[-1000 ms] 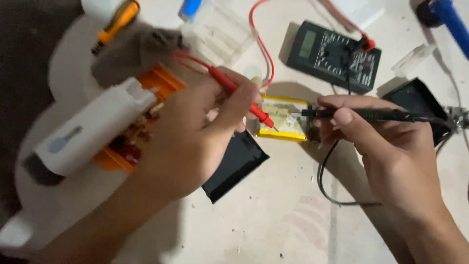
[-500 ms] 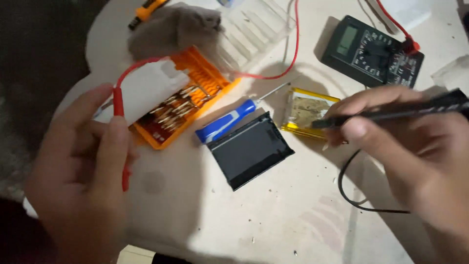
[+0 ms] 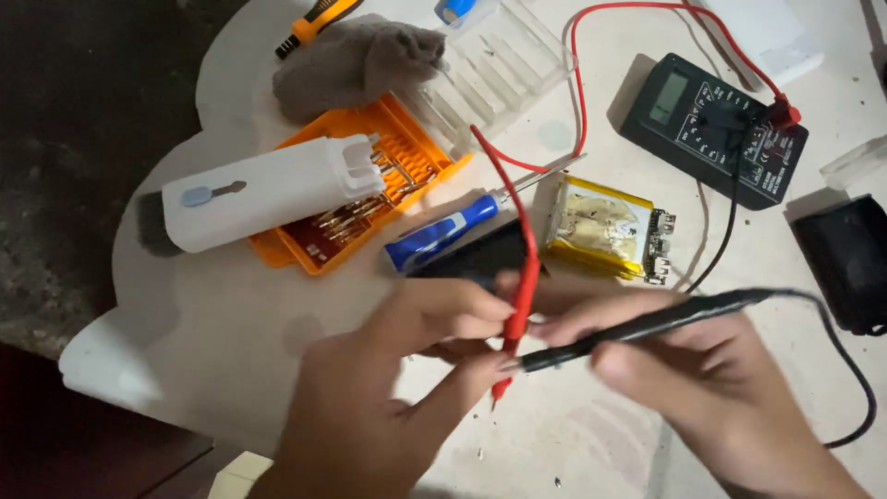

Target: Testing a lithium-ion battery with a multimeter and soldering connections on a circuit board.

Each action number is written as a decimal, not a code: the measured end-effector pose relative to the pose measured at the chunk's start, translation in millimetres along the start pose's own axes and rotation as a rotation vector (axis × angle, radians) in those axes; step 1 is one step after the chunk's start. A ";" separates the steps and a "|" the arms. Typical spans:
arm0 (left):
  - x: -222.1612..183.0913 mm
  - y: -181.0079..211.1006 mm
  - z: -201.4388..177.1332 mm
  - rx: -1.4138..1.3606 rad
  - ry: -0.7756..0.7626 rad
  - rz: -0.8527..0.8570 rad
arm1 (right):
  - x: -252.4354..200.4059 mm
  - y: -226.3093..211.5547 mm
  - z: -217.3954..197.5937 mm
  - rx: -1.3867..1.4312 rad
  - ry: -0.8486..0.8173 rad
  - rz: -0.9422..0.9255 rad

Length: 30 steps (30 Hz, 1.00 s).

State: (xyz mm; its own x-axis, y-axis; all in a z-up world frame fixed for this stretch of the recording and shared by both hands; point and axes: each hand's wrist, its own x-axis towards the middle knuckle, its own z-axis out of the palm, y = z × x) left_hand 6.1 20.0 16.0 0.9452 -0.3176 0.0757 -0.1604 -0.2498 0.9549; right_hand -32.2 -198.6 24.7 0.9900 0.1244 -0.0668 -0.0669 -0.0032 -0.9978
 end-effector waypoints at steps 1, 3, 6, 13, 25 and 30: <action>-0.1 -2.6 6.3 0.051 -0.028 0.037 | -2.5 2.5 -0.6 -0.177 0.027 0.098; -0.1 -8.9 7.6 0.104 -0.042 0.015 | -1.3 5.3 -2.3 -0.172 0.022 0.113; 1.5 -10.9 3.0 0.225 -0.084 -0.050 | 0.5 8.9 -4.0 -0.118 -0.022 0.135; 30.2 -11.4 -47.3 0.592 0.041 0.677 | -1.3 25.4 -8.9 0.167 -0.034 0.053; 62.2 -47.2 -96.7 1.139 -0.010 0.394 | 3.9 30.1 -22.1 0.203 0.432 0.224; 66.7 -51.7 -103.2 1.235 -0.042 0.454 | 4.2 27.5 -22.5 0.119 0.441 0.231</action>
State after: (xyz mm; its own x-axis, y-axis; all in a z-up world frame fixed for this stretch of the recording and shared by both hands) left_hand 106.8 106.0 1.3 0.7329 -0.6165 0.2878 -0.6328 -0.7731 -0.0446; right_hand -27.1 -220.6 -3.2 0.9044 -0.2969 -0.3066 -0.2782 0.1346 -0.9510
